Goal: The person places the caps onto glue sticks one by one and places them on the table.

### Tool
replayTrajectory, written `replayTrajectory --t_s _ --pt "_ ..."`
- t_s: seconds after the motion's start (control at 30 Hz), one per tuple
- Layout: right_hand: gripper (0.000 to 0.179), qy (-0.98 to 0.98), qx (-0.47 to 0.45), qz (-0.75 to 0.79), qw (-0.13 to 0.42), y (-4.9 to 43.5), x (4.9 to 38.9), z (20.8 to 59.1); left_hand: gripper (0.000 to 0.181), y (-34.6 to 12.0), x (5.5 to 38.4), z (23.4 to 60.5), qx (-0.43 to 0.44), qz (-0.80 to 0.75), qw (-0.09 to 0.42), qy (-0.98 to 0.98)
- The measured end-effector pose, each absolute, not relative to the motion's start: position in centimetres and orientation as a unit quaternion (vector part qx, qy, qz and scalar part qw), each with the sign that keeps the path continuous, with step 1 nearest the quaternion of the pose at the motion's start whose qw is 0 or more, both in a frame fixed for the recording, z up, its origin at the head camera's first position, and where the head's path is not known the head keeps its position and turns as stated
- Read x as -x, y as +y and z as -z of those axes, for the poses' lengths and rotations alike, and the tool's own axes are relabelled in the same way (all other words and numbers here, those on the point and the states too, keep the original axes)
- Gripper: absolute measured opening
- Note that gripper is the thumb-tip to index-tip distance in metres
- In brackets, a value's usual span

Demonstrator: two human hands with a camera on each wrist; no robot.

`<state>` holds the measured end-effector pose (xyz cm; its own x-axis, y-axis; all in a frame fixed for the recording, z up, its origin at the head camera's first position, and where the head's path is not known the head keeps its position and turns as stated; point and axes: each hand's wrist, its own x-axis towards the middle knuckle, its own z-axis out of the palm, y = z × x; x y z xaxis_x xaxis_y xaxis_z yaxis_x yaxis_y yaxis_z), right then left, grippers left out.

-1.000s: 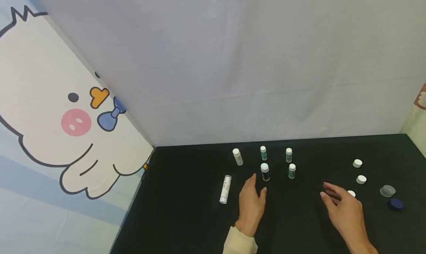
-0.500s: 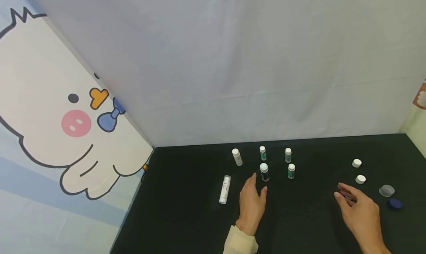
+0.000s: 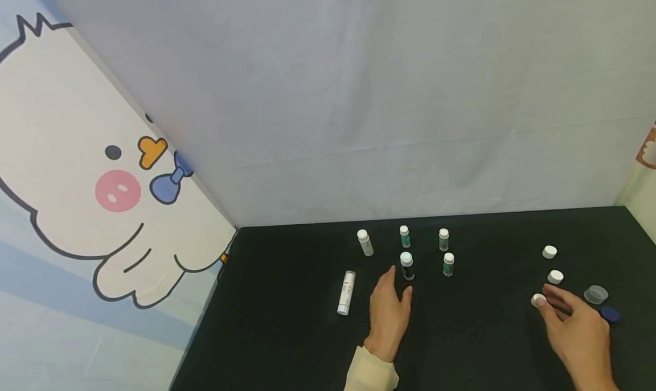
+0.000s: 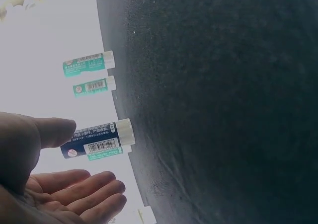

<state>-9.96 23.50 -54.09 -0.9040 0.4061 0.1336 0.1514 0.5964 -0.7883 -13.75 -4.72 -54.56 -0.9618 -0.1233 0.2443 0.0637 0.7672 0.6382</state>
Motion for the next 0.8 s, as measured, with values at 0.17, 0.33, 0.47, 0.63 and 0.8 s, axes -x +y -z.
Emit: replayTrajectory --t_s 0.17,0.33,0.47,0.63,0.8 --pt "0.029 -0.881 0.175 -0.413 0.154 24.4 10.0 54.2 0.05 -4.5 14.0 54.5 -0.014 0.34 0.138 -0.93" --pt "0.032 -0.879 0.212 -0.404 0.137 25.1 10.0 54.0 0.051 -4.4 14.2 54.6 -0.012 0.338 0.143 -0.93" --pt "0.033 -0.876 0.243 -0.396 0.128 25.5 10.2 53.8 0.051 -4.3 14.3 54.7 -0.017 0.345 0.136 -0.929" --pt "0.033 -0.876 0.266 -0.383 0.123 26.1 10.4 53.8 0.051 -4.2 14.6 54.7 -0.021 0.35 0.132 -0.927" --pt "0.035 -0.869 0.285 -0.386 0.124 26.5 10.4 53.9 0.05 -4.1 14.7 54.7 -0.016 0.35 0.141 -0.926"
